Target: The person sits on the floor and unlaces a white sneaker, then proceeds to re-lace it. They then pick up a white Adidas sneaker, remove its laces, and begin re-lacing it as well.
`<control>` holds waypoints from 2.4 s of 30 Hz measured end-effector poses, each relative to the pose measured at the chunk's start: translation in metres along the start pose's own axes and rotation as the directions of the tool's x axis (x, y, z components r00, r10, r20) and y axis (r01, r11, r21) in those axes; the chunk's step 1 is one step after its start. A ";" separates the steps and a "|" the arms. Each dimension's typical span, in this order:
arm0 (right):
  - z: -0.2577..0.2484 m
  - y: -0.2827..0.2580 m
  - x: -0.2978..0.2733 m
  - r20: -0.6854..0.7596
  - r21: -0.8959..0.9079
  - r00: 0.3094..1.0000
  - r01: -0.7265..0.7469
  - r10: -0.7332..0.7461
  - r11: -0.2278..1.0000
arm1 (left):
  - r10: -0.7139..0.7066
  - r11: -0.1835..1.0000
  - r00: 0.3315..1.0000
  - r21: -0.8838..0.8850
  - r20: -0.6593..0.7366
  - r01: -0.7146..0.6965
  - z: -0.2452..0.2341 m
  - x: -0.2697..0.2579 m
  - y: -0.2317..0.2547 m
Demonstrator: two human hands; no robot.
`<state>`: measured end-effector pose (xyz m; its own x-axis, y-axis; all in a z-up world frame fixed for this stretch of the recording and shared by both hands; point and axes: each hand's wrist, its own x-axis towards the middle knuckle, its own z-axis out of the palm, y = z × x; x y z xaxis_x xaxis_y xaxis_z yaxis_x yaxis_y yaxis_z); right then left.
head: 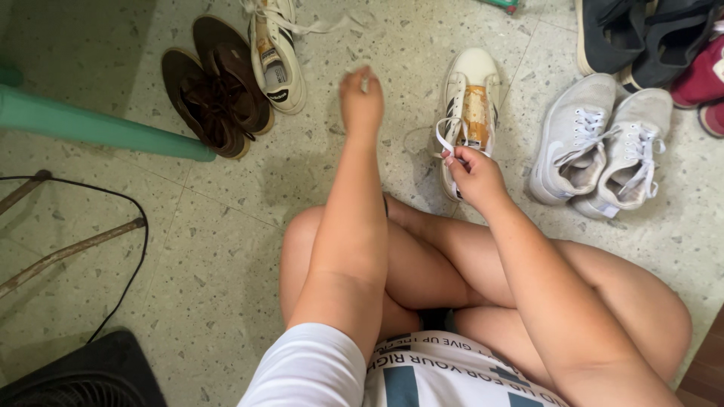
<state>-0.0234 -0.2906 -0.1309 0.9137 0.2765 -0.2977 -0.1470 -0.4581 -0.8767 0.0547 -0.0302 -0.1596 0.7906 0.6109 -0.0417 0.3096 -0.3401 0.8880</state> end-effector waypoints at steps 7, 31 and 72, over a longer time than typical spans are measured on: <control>-0.003 0.005 0.000 -0.027 -0.050 0.998 0.056 -0.058 0.997 | 0.118 0.980 0.950 0.120 0.288 -0.158 0.054 -0.042 0.003; -0.071 -0.052 -0.052 -0.247 0.072 0.917 0.341 -0.314 0.937 | 0.310 0.936 0.829 -0.303 0.465 -0.179 0.010 -0.162 0.103; -0.144 -0.009 -0.005 -0.386 -0.010 0.899 0.218 -0.205 0.976 | 0.289 0.856 0.832 0.262 0.473 -0.446 0.056 -0.159 0.042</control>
<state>0.0278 -0.4100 -0.0671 0.9982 0.0162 0.0580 0.0596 -0.3948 -0.9168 -0.0280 -0.1818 -0.1415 0.9974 0.0718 0.0047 0.0510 -0.7509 0.6584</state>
